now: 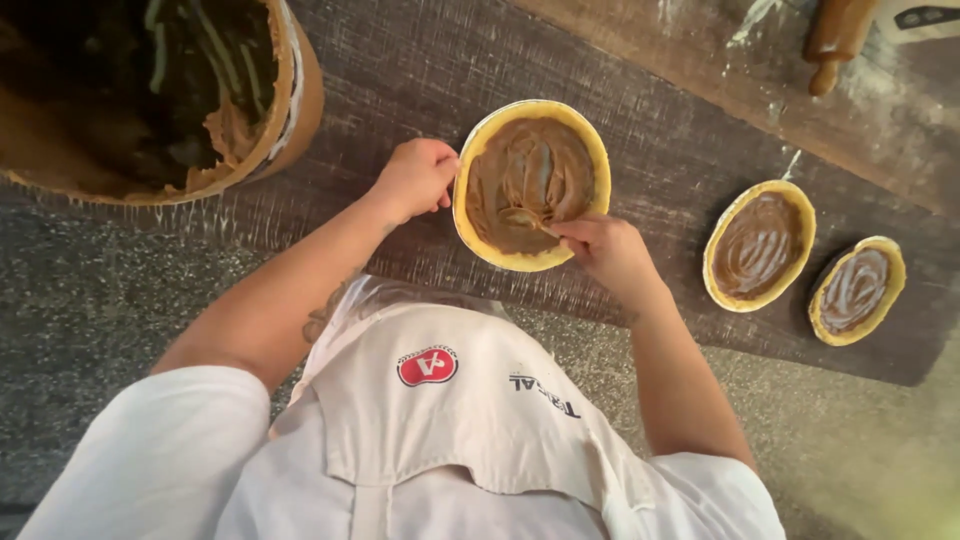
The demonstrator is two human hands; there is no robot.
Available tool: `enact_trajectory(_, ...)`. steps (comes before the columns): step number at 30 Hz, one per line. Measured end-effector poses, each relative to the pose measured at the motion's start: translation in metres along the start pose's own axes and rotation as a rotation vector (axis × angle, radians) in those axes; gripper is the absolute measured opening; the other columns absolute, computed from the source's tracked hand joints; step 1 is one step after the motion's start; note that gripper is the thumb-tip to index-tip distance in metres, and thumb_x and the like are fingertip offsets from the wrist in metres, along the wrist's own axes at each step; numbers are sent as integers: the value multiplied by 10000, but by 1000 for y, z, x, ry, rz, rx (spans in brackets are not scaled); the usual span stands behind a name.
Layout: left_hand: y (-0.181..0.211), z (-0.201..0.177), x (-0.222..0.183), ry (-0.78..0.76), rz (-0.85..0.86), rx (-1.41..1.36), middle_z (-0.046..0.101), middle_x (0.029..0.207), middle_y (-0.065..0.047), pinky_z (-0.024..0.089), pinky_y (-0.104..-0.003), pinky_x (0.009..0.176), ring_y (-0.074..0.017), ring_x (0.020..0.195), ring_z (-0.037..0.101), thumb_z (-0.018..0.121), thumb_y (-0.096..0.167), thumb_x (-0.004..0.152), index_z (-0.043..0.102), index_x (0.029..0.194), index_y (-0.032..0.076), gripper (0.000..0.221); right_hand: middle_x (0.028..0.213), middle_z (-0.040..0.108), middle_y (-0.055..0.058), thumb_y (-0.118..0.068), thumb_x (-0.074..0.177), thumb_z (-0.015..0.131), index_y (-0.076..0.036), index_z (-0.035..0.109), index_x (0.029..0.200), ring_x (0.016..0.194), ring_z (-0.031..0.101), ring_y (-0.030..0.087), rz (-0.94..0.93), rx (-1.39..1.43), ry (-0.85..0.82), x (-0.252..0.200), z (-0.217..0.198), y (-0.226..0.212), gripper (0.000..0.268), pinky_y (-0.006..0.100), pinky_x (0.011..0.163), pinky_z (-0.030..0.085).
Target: Filling pre-made pie crusts with a thick brown filling using a spoon
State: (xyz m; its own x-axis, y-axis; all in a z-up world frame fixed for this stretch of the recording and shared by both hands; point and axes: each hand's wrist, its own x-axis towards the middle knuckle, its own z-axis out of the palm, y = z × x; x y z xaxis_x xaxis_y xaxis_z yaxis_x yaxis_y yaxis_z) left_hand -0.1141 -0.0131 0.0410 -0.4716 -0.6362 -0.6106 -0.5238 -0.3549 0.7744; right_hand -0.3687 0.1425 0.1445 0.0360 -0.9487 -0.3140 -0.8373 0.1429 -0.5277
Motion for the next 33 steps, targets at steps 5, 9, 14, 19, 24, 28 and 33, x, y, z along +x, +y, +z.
enact_trajectory(5, -8, -2, 9, 18, 84, 98, 650, 485, -30, 589, -284, 545, -181, 495, 707, 605, 295, 936, 775, 951, 117, 246, 883, 755, 94, -197, 910, 770, -194, 803, 1029, 862, 729, 373, -92, -118, 22, 25, 1, 28, 124, 470, 741, 587)
enact_trajectory(9, -8, -1, 11, 42, 97, 124, 629, 458, -5, 599, -299, 650, -175, 531, 719, 618, 315, 900, 771, 910, 133, 238, 894, 749, -15, -278, 948, 782, -283, 802, 1081, 882, 739, 251, -86, -140, 162, 31, 17, 63, 134, 351, 765, 597)
enact_trajectory(14, -5, 7, 17, 72, 46, 156, 625, 452, 11, 606, -308, 700, -165, 575, 734, 602, 346, 885, 759, 888, 155, 247, 935, 757, 75, -212, 954, 784, -206, 795, 1130, 894, 740, 305, 173, -66, 399, 39, 38, 79, 177, 392, 751, 615)
enact_trajectory(19, 5, 6, 14, 76, -8, 127, 637, 466, 12, 609, -307, 731, -164, 593, 738, 581, 328, 894, 761, 889, 164, 244, 920, 743, 132, -189, 966, 681, -158, 785, 1119, 790, 739, 293, 507, 278, 511, 72, 45, 23, 188, 425, 678, 614)
enact_trajectory(24, 4, 5, 12, 93, -10, 75, 633, 470, 8, 604, -308, 763, -154, 626, 743, 589, 354, 906, 764, 911, 165, 258, 718, 673, 99, -136, 998, 626, -27, 696, 1229, 450, 577, 95, 685, 816, 370, 80, 59, -29, 266, 243, 334, 508)
enact_trajectory(28, 10, 0, 7, 112, -15, 50, 642, 477, -7, 605, -320, 768, -169, 631, 747, 592, 331, 899, 764, 901, 148, 252, 748, 731, 122, -124, 920, 724, -78, 760, 1146, 491, 666, 145, 493, 510, 142, 70, 51, 2, 234, 280, 393, 549)
enact_trajectory(33, 7, 2, 6, 139, 7, 56, 630, 460, 1, 606, -308, 751, -179, 611, 741, 581, 326, 880, 755, 849, 163, 240, 1007, 682, -37, -309, 1043, 567, -236, 655, 1245, 1074, 632, 138, -338, -793, 225, 96, 5, 41, 232, 277, 763, 559)
